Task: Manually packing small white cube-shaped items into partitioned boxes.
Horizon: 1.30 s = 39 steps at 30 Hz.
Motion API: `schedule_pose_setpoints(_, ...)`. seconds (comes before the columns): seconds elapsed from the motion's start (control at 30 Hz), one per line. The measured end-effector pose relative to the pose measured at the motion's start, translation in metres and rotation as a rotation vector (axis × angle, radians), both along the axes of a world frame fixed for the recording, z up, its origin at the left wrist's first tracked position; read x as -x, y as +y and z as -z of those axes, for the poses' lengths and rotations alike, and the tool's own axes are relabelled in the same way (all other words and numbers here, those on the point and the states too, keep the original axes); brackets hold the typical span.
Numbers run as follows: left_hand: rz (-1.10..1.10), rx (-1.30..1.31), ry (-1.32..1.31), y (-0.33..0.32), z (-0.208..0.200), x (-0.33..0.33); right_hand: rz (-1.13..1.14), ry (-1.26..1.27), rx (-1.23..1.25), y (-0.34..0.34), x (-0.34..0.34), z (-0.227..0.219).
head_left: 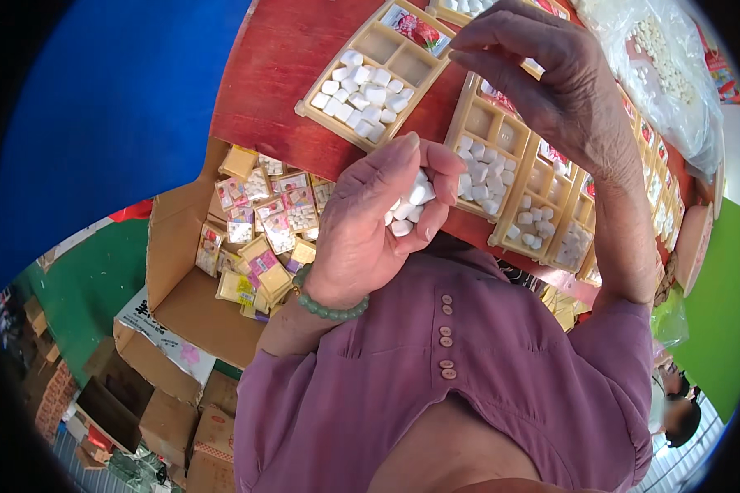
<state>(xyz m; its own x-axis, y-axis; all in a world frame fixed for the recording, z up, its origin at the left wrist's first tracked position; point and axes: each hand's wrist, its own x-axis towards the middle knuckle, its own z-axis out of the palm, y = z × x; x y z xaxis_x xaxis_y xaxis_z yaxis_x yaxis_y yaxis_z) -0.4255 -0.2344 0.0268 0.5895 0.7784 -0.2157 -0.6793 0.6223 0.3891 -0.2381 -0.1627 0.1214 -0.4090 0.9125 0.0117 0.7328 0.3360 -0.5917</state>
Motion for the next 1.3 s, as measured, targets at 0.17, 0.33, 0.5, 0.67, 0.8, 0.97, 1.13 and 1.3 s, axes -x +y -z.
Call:
schedule_pose_setpoints(0.17, -0.174, -0.093, 0.124, -0.001, -0.006, 0.018, 0.045, 0.025, 0.214, -0.006, -0.014, 0.009)
schedule_pose_setpoints(0.33, -0.507, -0.237, 0.404, 0.017, -0.003, 0.035, -0.227, -0.191, -0.327, -0.02, 0.008, 0.048)
schedule_pose_setpoints(0.5, -0.671, -0.471, 0.798, 0.043, 0.006, 0.048, -0.302, -0.239, -0.402, -0.014, 0.011, 0.057)
schedule_pose_setpoints(0.67, -0.755, -0.567, 1.084, 0.071, 0.008, 0.049, -0.347, -0.315, -0.358, -0.02, 0.02, 0.074)
schedule_pose_setpoints(0.8, -0.692, -0.718, 1.149, 0.094, 0.024, 0.044, -0.284, -0.313, -0.352, -0.026, 0.024, 0.087)
schedule_pose_setpoints(0.97, -0.711, -0.984, 1.433, 0.088, 0.028, 0.037, -0.288, -0.32, -0.313, -0.029, 0.027, 0.087)
schedule_pose_setpoints(1.13, -0.688, -1.223, 1.492, 0.09, 0.026, 0.033, -0.262, -0.34, -0.316, -0.031, 0.033, 0.087)
schedule_pose_setpoints(1.3, -0.659, -1.298, 1.517, 0.09, 0.027, 0.035, -0.279, -0.303, -0.366, -0.03, 0.028, 0.088)
